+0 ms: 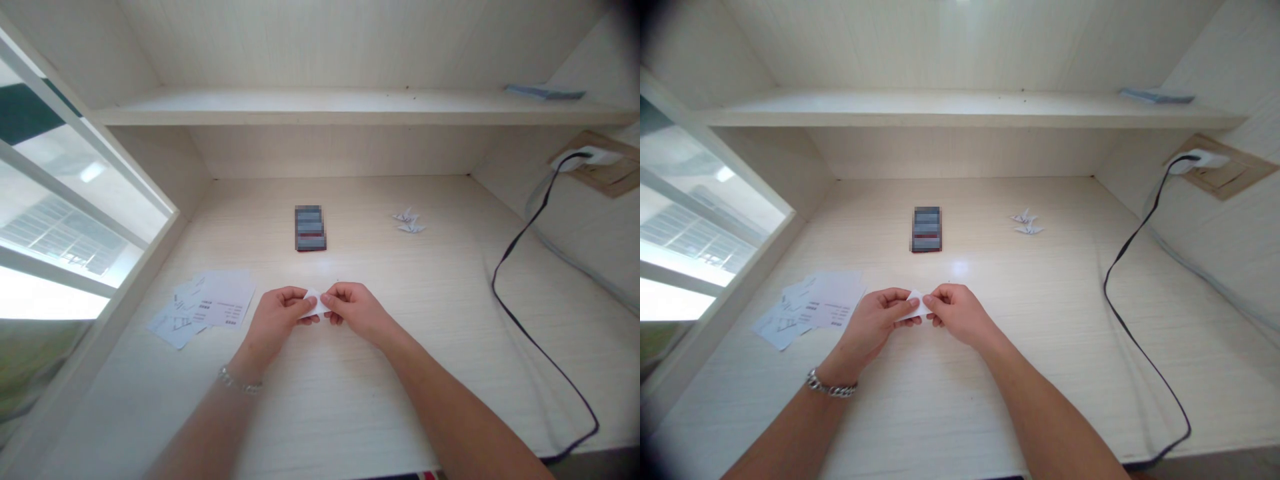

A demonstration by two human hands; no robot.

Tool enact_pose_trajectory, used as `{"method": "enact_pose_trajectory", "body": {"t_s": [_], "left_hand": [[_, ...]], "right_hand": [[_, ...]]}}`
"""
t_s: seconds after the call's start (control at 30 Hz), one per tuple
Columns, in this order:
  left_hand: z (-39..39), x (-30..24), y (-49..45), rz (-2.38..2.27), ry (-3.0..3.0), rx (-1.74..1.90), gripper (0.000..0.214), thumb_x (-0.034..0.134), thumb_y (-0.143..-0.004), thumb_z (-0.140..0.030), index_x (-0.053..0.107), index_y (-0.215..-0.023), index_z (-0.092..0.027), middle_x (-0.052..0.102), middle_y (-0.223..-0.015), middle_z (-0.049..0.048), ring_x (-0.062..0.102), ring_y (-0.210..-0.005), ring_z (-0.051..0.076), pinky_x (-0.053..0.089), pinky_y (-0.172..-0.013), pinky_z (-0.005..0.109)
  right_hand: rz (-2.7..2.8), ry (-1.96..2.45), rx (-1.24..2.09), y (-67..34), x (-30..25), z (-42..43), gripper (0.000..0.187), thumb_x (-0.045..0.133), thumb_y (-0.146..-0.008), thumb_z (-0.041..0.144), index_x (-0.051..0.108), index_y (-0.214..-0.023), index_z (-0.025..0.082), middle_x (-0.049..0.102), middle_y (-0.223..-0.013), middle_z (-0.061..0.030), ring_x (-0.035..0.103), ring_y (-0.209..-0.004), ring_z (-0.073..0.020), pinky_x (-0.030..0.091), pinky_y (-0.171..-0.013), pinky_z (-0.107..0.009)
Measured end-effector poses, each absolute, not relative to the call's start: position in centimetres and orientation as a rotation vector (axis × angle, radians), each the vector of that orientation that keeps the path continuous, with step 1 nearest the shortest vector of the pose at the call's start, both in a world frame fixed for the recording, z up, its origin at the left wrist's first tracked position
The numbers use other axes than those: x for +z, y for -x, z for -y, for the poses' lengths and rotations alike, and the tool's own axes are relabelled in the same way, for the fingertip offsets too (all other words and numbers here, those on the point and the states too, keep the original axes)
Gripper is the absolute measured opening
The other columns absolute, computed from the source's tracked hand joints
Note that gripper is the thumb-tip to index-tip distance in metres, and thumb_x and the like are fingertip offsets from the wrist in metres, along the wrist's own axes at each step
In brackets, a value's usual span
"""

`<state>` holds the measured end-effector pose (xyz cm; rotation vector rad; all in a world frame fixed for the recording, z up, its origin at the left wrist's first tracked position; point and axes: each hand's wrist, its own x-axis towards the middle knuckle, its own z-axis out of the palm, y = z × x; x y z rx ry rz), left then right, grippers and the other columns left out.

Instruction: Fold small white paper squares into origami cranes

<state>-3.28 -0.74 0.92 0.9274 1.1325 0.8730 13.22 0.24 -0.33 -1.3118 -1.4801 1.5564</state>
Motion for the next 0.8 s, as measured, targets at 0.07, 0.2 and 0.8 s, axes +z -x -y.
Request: {"method": "enact_pose_trajectory", "body": {"t_s": [0.07,0.2,0.8], "left_hand": [[0.76,0.97,3.20,-1.130,-0.921,0.863,0.024,0.067,-0.069,-0.031,0.064,-0.081,-0.011,0.066,-0.072,0.0064,0.061,-0.063,0.014,0.050,-0.063,0.028],[0.69,1.14,3.05,-1.203,-0.977,0.903,0.020,0.065,-0.069,-0.033,0.064,-0.074,-0.013,0.064,-0.069,0.0027,0.058,-0.062,0.013,0.046,-0.061,0.025],[0.64,1.31,3.20,-1.132,-0.949,0.933,0.024,0.057,-0.074,-0.035,0.065,-0.070,-0.013,0.062,-0.066,0.0032,0.054,-0.060,0.013,0.041,-0.059,0.025]], "right_hand": [[1.497,1.324,1.525,-13.13,-0.36,-0.22,0.023,0.052,-0.079,0.036,0.054,-0.067,0.017,0.055,-0.055,0.0011,0.049,-0.048,-0.0096,0.039,-0.048,-0.022],[1.559,1.310,1.509,-13.09,-0.36,-0.07,0.022,0.051,-0.080,0.034,0.054,-0.068,0.017,0.055,-0.056,0.0008,0.048,-0.049,-0.0093,0.038,-0.048,-0.022],[1.436,1.213,1.542,-12.61,-0.33,0.03,0.014,0.055,-0.076,0.029,0.057,-0.071,0.016,0.053,-0.063,0.0013,0.048,-0.056,-0.0098,0.043,-0.054,-0.023]]}}
